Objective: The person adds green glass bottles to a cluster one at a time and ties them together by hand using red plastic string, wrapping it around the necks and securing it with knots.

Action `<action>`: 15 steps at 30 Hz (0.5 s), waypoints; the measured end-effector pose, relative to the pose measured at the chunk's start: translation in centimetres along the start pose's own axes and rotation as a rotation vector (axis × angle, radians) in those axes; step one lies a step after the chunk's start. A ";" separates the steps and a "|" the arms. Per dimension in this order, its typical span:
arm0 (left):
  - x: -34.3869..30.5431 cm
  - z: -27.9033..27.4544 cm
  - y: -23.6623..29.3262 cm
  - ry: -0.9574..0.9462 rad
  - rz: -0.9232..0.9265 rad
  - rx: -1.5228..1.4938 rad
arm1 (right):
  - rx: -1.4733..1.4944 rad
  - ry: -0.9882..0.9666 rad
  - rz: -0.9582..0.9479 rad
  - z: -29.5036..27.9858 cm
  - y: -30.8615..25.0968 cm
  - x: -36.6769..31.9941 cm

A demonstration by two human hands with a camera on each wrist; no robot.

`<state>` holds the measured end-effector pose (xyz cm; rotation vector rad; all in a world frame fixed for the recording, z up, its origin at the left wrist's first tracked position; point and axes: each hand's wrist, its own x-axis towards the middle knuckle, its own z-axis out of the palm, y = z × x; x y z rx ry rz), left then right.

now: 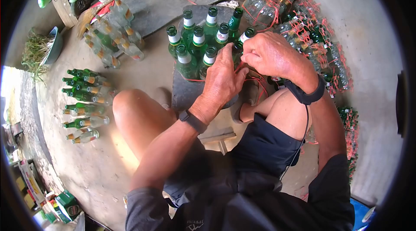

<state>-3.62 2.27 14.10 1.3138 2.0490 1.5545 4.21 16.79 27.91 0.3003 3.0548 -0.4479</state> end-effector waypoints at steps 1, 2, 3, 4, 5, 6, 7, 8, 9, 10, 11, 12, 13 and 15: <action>0.1 0.2 0.0 -0.009 -0.025 -0.060 | -0.001 -0.004 -0.001 0.0 0.2 0.4; 0.2 0.4 0.0 -0.008 -0.028 -0.063 | 0.008 0.007 -0.029 0.1 0.5 0.9; 0.3 0.8 -0.1 0.001 -0.050 -0.058 | 0.017 0.017 -0.058 0.1 0.6 1.2; 0.3 1.1 -0.2 0.010 -0.073 -0.054 | 0.016 0.013 -0.059 0.0 0.6 1.5; 0.4 1.3 -0.4 0.012 -0.076 -0.055 | -0.002 -0.003 -0.071 -0.2 0.5 1.8; 0.5 1.5 -0.5 0.049 -0.051 -0.038 | -0.019 -0.019 -0.083 -0.4 0.4 2.1; 0.6 1.7 -0.5 0.086 -0.025 -0.021 | -0.018 -0.024 -0.084 -0.4 0.5 2.4; 0.6 1.8 -0.6 0.086 -0.029 -0.023 | -0.035 -0.022 -0.097 -0.4 0.7 2.8; 0.6 2.0 -0.6 0.085 -0.045 -0.024 | -0.052 -0.020 -0.111 -0.4 0.9 3.0; 0.7 2.1 -0.6 0.083 -0.062 -0.025 | -0.052 -0.024 -0.110 -0.5 1.0 3.2; 0.8 2.4 -0.5 0.083 -0.065 -0.027 | -0.036 -0.023 -0.124 -0.6 1.1 3.3; 0.8 2.6 -0.5 0.106 -0.074 -0.021 | -0.020 -0.021 -0.140 -0.7 1.1 3.4; 0.8 2.8 -0.5 0.131 -0.085 -0.014 | -0.018 -0.026 -0.141 -0.9 1.1 3.5; 0.8 2.9 -0.6 0.131 -0.087 -0.016 | -0.020 -0.046 -0.147 -1.0 1.0 3.8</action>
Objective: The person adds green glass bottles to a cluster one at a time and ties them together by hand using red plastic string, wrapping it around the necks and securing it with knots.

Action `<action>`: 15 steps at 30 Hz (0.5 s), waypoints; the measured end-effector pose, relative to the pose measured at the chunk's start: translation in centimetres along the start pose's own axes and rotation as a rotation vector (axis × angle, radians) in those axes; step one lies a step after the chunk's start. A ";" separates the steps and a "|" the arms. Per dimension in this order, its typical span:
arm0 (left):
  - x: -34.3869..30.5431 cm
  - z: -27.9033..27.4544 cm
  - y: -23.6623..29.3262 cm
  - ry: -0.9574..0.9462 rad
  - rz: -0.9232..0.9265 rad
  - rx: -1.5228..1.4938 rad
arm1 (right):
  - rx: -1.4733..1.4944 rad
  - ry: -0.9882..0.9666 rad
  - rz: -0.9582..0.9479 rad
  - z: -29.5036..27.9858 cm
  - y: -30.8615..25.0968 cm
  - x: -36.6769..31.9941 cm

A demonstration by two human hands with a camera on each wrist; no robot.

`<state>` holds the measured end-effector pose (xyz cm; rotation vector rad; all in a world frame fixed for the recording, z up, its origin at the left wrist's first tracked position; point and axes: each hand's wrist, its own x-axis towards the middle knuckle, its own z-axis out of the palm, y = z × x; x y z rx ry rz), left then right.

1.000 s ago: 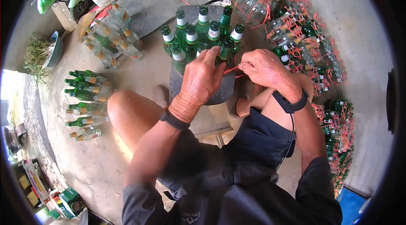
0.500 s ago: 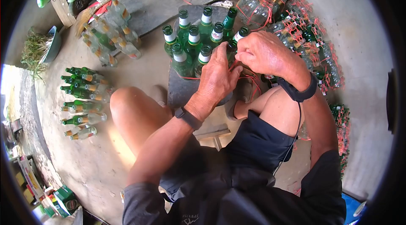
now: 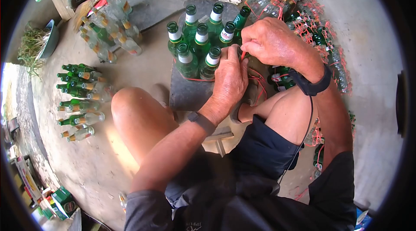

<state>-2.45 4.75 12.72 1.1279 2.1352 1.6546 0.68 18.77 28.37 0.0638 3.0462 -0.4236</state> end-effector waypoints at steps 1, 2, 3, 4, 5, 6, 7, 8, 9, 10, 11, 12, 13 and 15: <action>0.0 0.0 0.0 -0.002 0.002 -0.003 | 0.002 -0.002 0.001 0.0 0.1 0.1; 0.0 0.0 0.1 -0.003 0.000 -0.003 | -0.017 0.010 -0.014 0.0 0.2 0.3; 0.0 -0.1 0.1 -0.003 0.004 -0.007 | -0.035 0.022 -0.029 0.0 0.4 0.5; -0.1 -0.1 0.2 -0.004 0.007 -0.011 | -0.034 0.021 -0.030 0.1 0.5 0.7; -0.1 -0.2 0.2 -0.003 0.006 -0.010 | -0.011 0.023 -0.029 0.1 0.6 0.9; -0.1 -0.2 0.2 -0.012 -0.003 -0.013 | 0.011 0.025 -0.027 0.2 0.8 1.1; -0.1 -0.2 0.2 -0.021 -0.011 -0.016 | 0.012 0.024 -0.028 0.3 0.9 1.2; -0.1 -0.2 0.2 -0.020 -0.013 -0.017 | -0.011 0.032 -0.021 0.3 1.0 1.4; -0.1 -0.2 0.2 -0.008 0.002 -0.021 | -0.034 0.040 -0.013 0.4 1.1 1.5; -0.1 -0.3 0.3 0.004 0.017 -0.026 | -0.034 0.039 -0.013 0.5 1.3 1.6; -0.2 -0.3 0.3 0.004 0.016 -0.027 | -0.034 0.041 0.008 0.6 1.5 1.6; -0.2 -0.3 0.4 -0.002 0.008 -0.031 | -0.034 0.042 0.029 0.6 1.7 1.6; -0.2 -0.4 0.5 -0.009 0.000 -0.035 | -0.034 0.042 0.029 0.6 1.7 1.6; -0.1 -0.4 0.4 -0.007 -0.001 -0.033 | -0.055 0.030 0.027 0.5 1.9 1.6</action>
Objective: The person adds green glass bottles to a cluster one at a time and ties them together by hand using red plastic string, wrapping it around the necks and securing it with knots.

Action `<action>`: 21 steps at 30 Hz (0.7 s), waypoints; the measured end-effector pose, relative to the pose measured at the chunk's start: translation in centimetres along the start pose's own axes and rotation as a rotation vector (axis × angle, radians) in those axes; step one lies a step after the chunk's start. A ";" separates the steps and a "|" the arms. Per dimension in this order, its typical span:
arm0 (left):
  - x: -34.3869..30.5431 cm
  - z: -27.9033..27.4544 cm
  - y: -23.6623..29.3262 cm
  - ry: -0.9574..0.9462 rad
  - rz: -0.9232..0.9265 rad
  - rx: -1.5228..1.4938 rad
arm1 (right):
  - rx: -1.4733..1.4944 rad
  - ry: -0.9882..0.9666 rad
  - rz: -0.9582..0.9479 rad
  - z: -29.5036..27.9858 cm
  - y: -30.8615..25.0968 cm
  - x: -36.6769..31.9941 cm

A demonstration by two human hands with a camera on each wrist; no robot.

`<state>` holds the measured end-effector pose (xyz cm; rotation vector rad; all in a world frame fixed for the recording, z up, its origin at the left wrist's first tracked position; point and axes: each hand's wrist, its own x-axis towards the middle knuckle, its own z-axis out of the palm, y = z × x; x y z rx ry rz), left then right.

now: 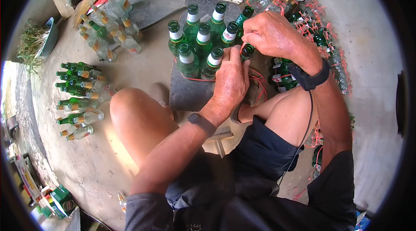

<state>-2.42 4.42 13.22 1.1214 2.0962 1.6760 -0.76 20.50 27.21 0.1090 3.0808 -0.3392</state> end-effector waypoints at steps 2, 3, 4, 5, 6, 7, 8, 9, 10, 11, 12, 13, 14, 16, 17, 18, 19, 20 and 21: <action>0.0 0.1 -0.1 -0.001 0.000 0.002 | 0.021 0.008 0.010 0.2 0.2 -0.1; 0.0 0.1 -0.1 0.002 0.007 0.011 | 0.042 0.016 0.019 0.3 0.4 -0.2; -0.1 0.1 0.0 0.006 0.014 0.019 | 0.042 0.016 0.020 0.3 0.5 -0.4; -0.1 0.0 0.0 0.006 0.014 0.019 | 0.034 0.035 0.027 0.4 0.6 -0.6; -0.1 0.0 0.1 0.005 0.008 0.015 | 0.027 0.055 0.034 0.5 0.7 -0.8; -0.1 0.1 0.1 0.004 0.002 0.010 | 0.028 0.055 0.034 0.7 0.8 -1.0; -0.1 0.0 0.1 0.003 0.002 0.011 | 0.028 0.073 0.035 0.9 0.9 -1.2; -0.1 0.1 0.1 0.017 0.015 0.022 | 0.028 0.090 0.036 0.9 1.0 -1.4; -0.1 0.1 0.0 0.032 0.029 0.032 | 0.028 0.090 0.037 0.9 0.9 -1.6; -0.1 0.2 0.0 0.031 0.029 0.033 | 0.033 0.088 0.047 0.9 0.8 -1.8; -0.1 0.2 0.0 0.029 0.022 0.043 | 0.039 0.085 0.057 0.9 0.8 -2.0; -0.1 0.2 -0.1 0.025 0.016 0.053 | 0.039 0.086 0.058 1.0 0.9 -2.2; -0.1 0.2 -0.1 0.024 0.016 0.053 | 0.064 0.084 0.082 1.2 1.1 -2.4; -0.2 0.2 -0.2 0.029 0.016 0.058 | 0.089 0.083 0.105 1.5 1.3 -2.9; -0.2 0.3 -0.3 0.029 0.017 0.058 | 0.103 0.093 0.111 1.7 1.4 -3.2; -0.1 0.3 -0.3 0.035 0.020 0.065 | 0.117 0.103 0.117 1.8 1.3 -3.4; -0.1 0.3 -0.4 0.041 0.024 0.072 | 0.116 0.104 0.117 1.9 1.2 -3.6; -0.2 0.4 -0.4 0.040 0.025 0.071 | 0.129 0.112 0.115 1.9 1.1 -3.9; -0.2 0.3 -0.5 0.042 0.029 0.071 | 0.141 0.120 0.112 2.0 0.9 -4.2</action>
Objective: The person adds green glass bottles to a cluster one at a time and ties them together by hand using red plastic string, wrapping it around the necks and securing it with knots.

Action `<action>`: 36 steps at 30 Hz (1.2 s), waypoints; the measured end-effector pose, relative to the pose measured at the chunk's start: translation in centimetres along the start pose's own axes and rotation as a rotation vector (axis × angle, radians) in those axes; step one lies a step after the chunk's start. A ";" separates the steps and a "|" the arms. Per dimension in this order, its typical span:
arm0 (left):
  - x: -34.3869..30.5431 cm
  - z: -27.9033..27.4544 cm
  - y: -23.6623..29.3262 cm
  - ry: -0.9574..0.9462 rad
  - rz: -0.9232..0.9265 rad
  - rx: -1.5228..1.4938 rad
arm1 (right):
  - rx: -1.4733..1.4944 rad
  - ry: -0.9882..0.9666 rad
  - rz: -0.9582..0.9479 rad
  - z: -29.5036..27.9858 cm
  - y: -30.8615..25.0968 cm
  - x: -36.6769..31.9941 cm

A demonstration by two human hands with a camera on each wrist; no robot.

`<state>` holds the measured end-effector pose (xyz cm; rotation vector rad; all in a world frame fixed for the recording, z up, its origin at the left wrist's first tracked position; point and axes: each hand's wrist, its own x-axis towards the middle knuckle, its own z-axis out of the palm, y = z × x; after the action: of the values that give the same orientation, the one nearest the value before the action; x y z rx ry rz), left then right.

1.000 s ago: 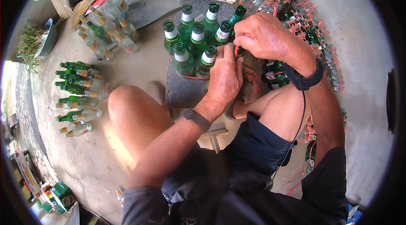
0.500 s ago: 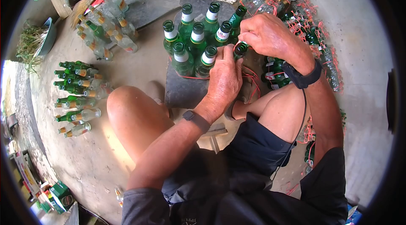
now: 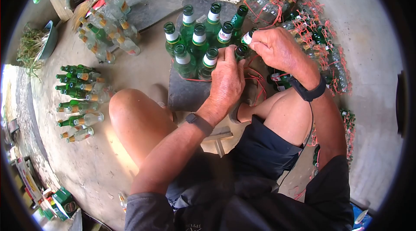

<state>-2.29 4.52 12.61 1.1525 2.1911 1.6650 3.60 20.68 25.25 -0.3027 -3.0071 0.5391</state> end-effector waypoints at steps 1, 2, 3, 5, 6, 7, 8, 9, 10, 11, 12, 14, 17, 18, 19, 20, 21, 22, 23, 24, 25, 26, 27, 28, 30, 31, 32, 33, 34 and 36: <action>0.0 0.0 -0.1 0.003 0.004 -0.001 | 0.000 0.001 0.001 0.2 -0.1 -0.4; 0.0 0.0 -0.1 0.002 0.005 -0.001 | -0.027 0.013 -0.020 0.6 -0.1 -0.8; 0.0 0.0 -0.1 0.007 0.010 0.002 | -0.055 0.025 -0.041 0.8 -0.1 -1.2; 0.0 0.1 -0.3 0.011 0.016 0.005 | -0.085 0.044 -0.075 1.2 -0.4 -1.8; -0.1 0.0 -0.3 0.009 0.019 0.005 | -0.113 0.060 -0.110 1.4 -0.6 -2.2; -0.1 0.0 -0.3 0.007 0.022 0.006 | -0.138 0.089 -0.134 1.7 -0.6 -2.4; -0.2 0.0 -0.3 0.005 0.023 0.007 | -0.138 0.090 -0.133 1.9 -0.7 -2.7; -0.2 0.0 -0.3 0.007 0.027 0.008 | -0.151 0.097 -0.131 2.1 -0.8 -2.9; -0.3 0.0 -0.3 0.009 0.031 0.009 | -0.163 0.105 -0.129 2.3 -1.0 -3.2; -0.4 0.0 -0.2 0.009 0.032 0.010 | -0.164 0.106 -0.129 2.4 -1.2 -3.4; -0.4 -0.1 -0.1 0.001 0.011 -0.022 | -0.170 0.105 -0.130 2.5 -1.3 -3.6; -0.3 -0.3 0.0 -0.002 -0.002 -0.049 | -0.177 0.113 -0.136 2.8 -1.7 -3.9; -0.3 -0.4 0.1 -0.042 -0.036 -0.042 | -0.175 0.122 -0.116 3.4 -2.2 -4.6; -0.4 -0.5 0.1 -0.041 -0.033 -0.055 | -0.175 0.125 -0.117 3.5 -2.4 -4.6; -0.5 -0.5 0.2 -0.041 -0.031 -0.068 | -0.176 0.119 -0.108 3.5 -2.7 -4.7; -0.6 -0.6 0.2 -0.041 -0.030 -0.067 | -0.176 0.113 -0.099 3.5 -2.8 -4.8; -0.7 -0.8 0.2 -0.032 -0.003 -0.055 | -0.176 0.115 -0.100 3.5 -2.9 -4.8; -0.8 -1.0 0.3 -0.023 0.025 -0.044 | -0.176 0.102 -0.103 3.4 -3.1 -4.9; -1.0 -1.1 0.5 -0.023 0.025 -0.043 | -0.176 0.088 -0.105 3.3 -3.1 -4.9; -1.2 -1.3 0.8 -0.017 0.037 -0.048 | -0.176 0.089 -0.105 3.3 -3.1 -4.9; -1.4 -1.5 1.2 -0.011 0.049 -0.053 | -0.189 0.084 -0.108 3.3 -3.1 -4.9; -1.6 -1.8 1.5 -0.011 0.050 -0.053 | -0.202 0.079 -0.111 3.3 -3.1 -5.0; -1.8 -2.2 1.7 -0.018 0.055 -0.065 | -0.202 0.080 -0.111 3.2 -3.2 -5.0; -2.0 -2.5 1.9 -0.025 0.061 -0.076 | -0.196 0.075 -0.111 3.0 -3.3 -5.1; -2.5 -2.8 2.3 -0.036 0.049 -0.097 | -0.189 0.072 -0.112 2.9 -3.5 -5.2; -2.7 -3.0 2.4 -0.047 0.035 -0.119 | -0.178 0.065 -0.109 2.9 -3.6 -5.2; -2.6 -3.1 2.5 -0.047 0.037 -0.119 | -0.167 0.057 -0.106 2.8 -3.6 -5.3; -2.6 -3.3 2.5 -0.052 0.043 -0.108 | -0.167 0.058 -0.106 2.8 -3.7 -5.3; -2.6 -3.5 2.5 -0.055 0.050 -0.097 | -0.145 0.050 -0.100 2.8 -3.8 -5.2; -2.5 -3.5 2.1 -0.056 0.090 -0.088 | -0.124 0.042 -0.097 2.7 -4.0 -5.1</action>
<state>-1.49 0.48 14.92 1.2749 2.0391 1.7230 7.63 15.04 23.93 -0.1715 -3.0007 0.3343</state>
